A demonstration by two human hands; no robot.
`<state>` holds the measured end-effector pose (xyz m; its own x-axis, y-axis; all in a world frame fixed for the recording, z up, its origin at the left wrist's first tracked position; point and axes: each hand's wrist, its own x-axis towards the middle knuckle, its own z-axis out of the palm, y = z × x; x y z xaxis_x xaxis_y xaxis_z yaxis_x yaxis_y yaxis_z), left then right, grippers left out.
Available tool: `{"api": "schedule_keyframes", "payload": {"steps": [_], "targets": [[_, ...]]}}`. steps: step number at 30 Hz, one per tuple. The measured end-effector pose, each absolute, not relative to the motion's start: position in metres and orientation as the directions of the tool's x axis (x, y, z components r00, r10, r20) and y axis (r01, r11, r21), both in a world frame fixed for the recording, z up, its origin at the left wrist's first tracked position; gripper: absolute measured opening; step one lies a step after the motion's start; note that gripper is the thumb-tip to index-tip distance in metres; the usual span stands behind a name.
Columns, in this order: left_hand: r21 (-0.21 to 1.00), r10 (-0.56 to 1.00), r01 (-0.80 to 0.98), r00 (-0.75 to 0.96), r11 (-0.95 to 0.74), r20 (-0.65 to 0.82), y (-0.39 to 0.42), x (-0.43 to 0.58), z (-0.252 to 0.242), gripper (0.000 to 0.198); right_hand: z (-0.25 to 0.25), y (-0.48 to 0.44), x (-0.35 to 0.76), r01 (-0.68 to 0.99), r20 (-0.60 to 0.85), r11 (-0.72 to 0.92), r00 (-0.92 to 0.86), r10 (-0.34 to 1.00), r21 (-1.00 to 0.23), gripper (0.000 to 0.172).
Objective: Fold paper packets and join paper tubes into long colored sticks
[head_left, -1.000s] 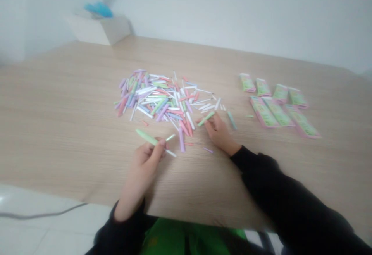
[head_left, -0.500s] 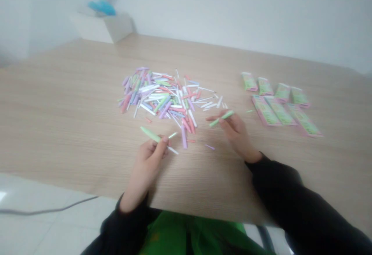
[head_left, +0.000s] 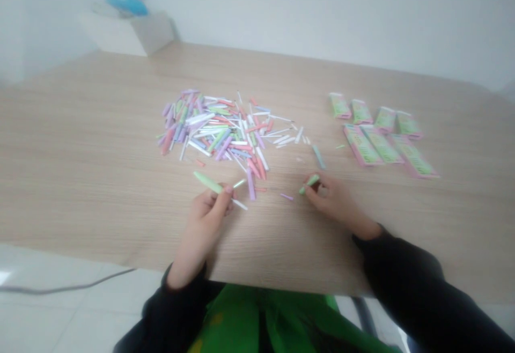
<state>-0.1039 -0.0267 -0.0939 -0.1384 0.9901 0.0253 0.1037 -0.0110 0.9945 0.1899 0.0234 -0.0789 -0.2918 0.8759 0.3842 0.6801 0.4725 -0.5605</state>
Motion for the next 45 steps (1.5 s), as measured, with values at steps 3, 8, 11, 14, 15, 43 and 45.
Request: {"api": "schedule_keyframes", "payload": {"steps": [3,8,11,14,15,43,45], "targets": [[0.995,0.993,0.102,-0.119,-0.013,0.025,-0.029,-0.099,-0.091,0.038,-0.078,0.023,0.192,0.682,0.377,0.438,-0.248,0.892,-0.586,0.011],[0.997,0.992,0.077,-0.124,0.004,0.005,-0.030,-0.096,-0.090,0.037,-0.071,0.025,0.198,0.717,0.268,0.349,-0.230,0.936,-0.603,0.012],[0.997,0.993,0.083,-0.121,0.003,0.008,-0.030,-0.096,-0.091,0.036,-0.071,0.026,0.203,0.701,0.300,0.336,-0.180,0.937,-0.629,0.010],[0.996,0.994,0.084,-0.110,-0.011,0.020,-0.030,-0.095,-0.089,0.036,-0.072,0.026,0.207,0.704,0.267,0.304,-0.166,0.949,-0.642,0.007],[0.996,0.994,0.086,-0.106,-0.013,0.022,-0.030,-0.095,-0.089,0.036,-0.071,0.025,0.208,0.703,0.246,0.299,-0.179,0.952,-0.645,0.006],[0.960,0.984,0.224,0.101,-0.167,0.147,-0.054,-0.088,-0.049,0.036,-0.028,-0.020,0.142,0.152,0.032,0.139,-0.555,0.832,-0.979,0.011],[0.942,0.980,0.280,0.124,-0.185,0.155,-0.055,-0.093,-0.040,0.035,-0.026,-0.019,0.144,0.225,0.030,0.184,-0.554,0.832,-0.957,0.013]]}}
